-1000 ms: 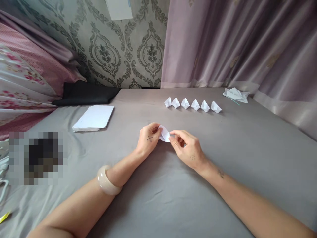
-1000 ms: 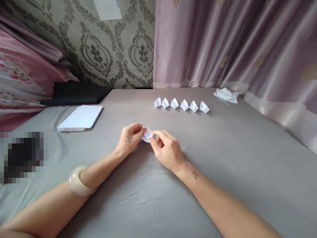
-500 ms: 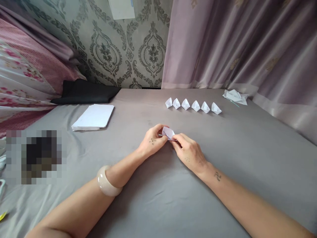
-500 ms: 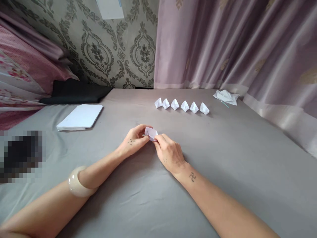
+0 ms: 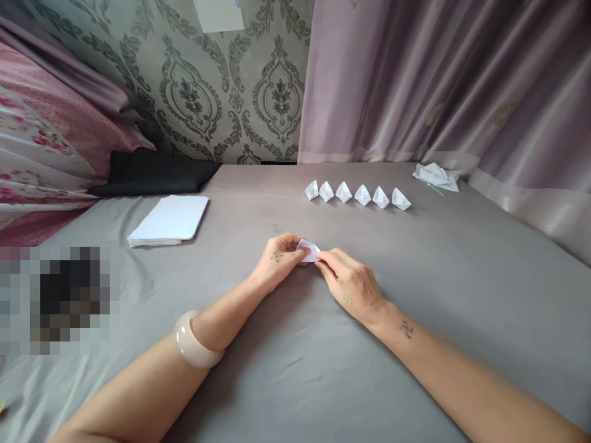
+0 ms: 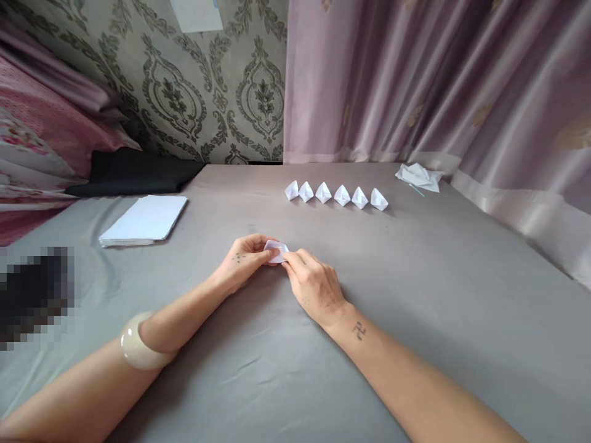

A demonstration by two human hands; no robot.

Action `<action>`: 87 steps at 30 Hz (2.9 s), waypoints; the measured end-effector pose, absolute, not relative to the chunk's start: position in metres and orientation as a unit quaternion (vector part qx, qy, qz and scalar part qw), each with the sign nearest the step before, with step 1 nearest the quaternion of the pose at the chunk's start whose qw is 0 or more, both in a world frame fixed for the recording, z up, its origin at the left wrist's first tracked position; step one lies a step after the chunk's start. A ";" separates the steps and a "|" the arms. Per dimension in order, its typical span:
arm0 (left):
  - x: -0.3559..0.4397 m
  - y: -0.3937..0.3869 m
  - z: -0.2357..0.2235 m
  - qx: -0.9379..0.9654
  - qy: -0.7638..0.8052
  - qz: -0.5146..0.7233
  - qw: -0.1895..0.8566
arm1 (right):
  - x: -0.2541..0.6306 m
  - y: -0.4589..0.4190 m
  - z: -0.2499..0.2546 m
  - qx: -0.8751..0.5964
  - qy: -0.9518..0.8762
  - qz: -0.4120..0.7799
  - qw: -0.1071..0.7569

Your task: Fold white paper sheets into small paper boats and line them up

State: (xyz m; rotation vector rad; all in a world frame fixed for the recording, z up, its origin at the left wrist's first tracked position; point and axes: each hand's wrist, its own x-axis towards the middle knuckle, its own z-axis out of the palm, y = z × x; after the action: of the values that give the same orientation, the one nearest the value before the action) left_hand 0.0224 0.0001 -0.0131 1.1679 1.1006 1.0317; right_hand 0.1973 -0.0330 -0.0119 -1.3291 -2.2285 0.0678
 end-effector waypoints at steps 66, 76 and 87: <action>-0.017 0.043 -0.016 0.479 0.612 0.451 0.439 | 0.162 -0.030 -0.009 -0.474 -0.843 0.147 0.209; -0.012 0.124 0.000 0.631 0.635 0.382 0.228 | 0.162 -0.029 -0.014 -0.465 -0.848 0.120 0.224; -0.004 0.191 -0.008 0.738 0.623 0.248 0.068 | 0.163 -0.023 -0.018 -0.453 -0.846 0.148 0.239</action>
State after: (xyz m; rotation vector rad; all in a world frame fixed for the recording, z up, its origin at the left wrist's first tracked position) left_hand -0.0042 0.1912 -0.0078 2.2249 1.8782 0.7487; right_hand 0.1633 -0.0233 -0.0183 -1.2388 -2.3161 0.4065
